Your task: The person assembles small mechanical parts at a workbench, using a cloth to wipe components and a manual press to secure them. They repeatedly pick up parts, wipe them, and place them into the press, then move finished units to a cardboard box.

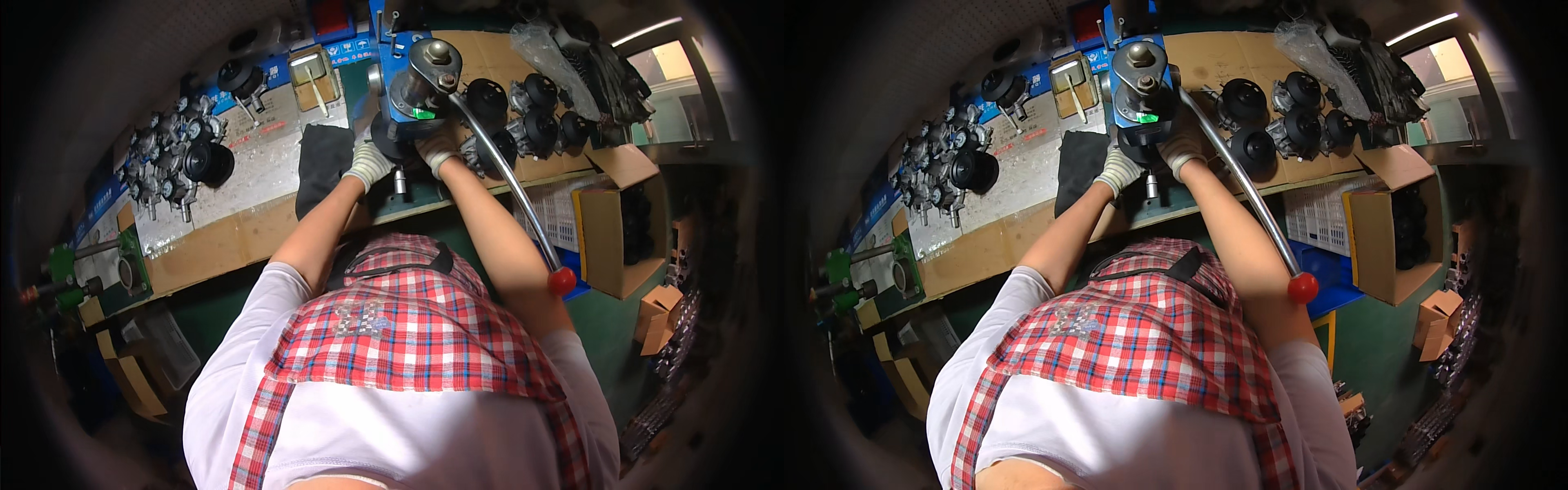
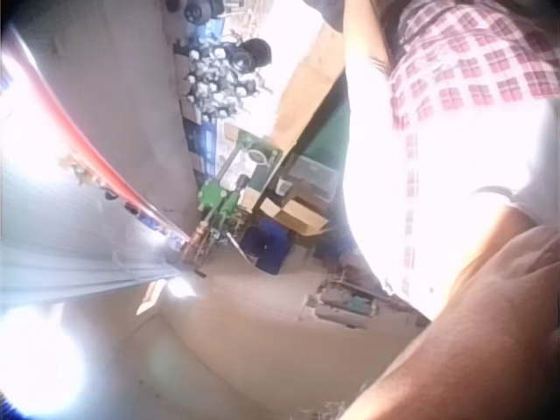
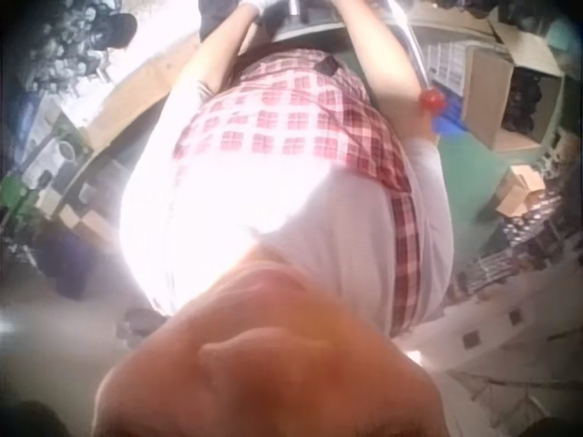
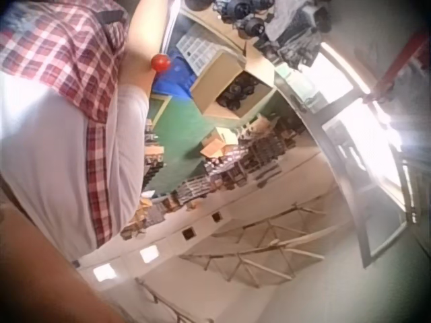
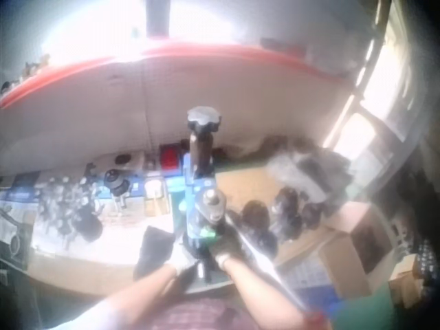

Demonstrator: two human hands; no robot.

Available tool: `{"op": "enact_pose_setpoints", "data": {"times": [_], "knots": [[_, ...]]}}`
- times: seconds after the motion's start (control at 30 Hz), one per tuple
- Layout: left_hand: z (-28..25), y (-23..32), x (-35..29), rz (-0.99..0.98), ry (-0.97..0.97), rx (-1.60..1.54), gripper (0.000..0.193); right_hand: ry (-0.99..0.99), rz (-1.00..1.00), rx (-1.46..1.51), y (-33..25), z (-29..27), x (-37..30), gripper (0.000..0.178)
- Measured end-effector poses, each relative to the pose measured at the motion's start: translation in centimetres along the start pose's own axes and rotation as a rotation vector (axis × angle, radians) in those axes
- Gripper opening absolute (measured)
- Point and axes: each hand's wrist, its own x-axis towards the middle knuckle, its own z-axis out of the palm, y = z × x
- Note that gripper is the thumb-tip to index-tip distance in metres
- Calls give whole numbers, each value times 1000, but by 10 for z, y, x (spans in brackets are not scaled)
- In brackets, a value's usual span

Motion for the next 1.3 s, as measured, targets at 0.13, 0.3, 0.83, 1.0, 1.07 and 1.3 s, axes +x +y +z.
{"op": "enact_pose_setpoints", "data": {"times": [0.13,0.3,0.83,1.0,1.07,1.3], "knots": [[-5,5,-3,-26,39,-57,53,88,-59,275,81,70,12,77],[-33,37,-21,-98,-24,402,82,92,-70,116,33,41,-4,84],[-68,105,-12,-156,10,476,95,-352,348,377,-29,-84,-24,62],[-61,125,-9,-158,12,507,96,-591,497,881,-79,-233,-126,75],[-64,117,-12,-163,20,499,97,-590,460,565,-91,-242,-148,72],[-67,110,-9,-173,8,442,102,-515,511,73,-12,-150,-164,43]]}}
